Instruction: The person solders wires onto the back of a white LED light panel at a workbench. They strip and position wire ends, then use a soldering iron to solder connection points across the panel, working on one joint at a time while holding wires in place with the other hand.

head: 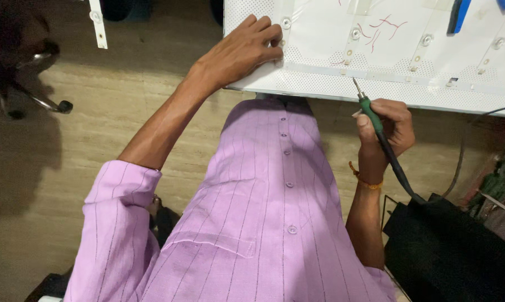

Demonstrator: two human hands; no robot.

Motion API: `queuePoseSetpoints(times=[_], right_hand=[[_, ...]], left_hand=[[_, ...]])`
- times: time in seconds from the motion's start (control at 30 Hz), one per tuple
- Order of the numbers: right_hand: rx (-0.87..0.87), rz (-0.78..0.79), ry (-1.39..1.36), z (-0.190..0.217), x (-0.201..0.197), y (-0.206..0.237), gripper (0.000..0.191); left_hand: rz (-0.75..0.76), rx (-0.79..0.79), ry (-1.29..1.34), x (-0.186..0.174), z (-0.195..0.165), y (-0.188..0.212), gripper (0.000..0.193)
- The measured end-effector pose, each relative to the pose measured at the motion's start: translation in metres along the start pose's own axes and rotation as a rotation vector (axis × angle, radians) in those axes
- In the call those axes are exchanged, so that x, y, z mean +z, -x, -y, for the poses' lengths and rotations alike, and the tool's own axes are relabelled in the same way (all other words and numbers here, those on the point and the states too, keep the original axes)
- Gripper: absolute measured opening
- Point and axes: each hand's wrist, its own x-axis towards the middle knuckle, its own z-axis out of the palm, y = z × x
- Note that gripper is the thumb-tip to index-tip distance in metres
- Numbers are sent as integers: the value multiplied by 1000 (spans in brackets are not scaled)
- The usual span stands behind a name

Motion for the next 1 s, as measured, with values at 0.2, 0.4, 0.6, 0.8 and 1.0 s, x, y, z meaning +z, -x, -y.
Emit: queuePoseSetpoints(times=[0.2,0.4,0.6,0.8,1.0], right_hand=[[33,-28,29,0,5,6,21],[43,-22,24,-2,8,7,22],[69,-21,-13,-1,10,6,23],[90,-23,-6,-5,12,2,21],[74,28,22,-9,22,-9,21]], left_hand=[[-38,-1,-58,2,-5,1,12],[-70,-42,-4,-1,-12,4,9],[-102,-33,44,-3,-12,3,6],[-209,-163,-27,4,-22,12,21],[-301,-392,-29,18,-48,11,40]])
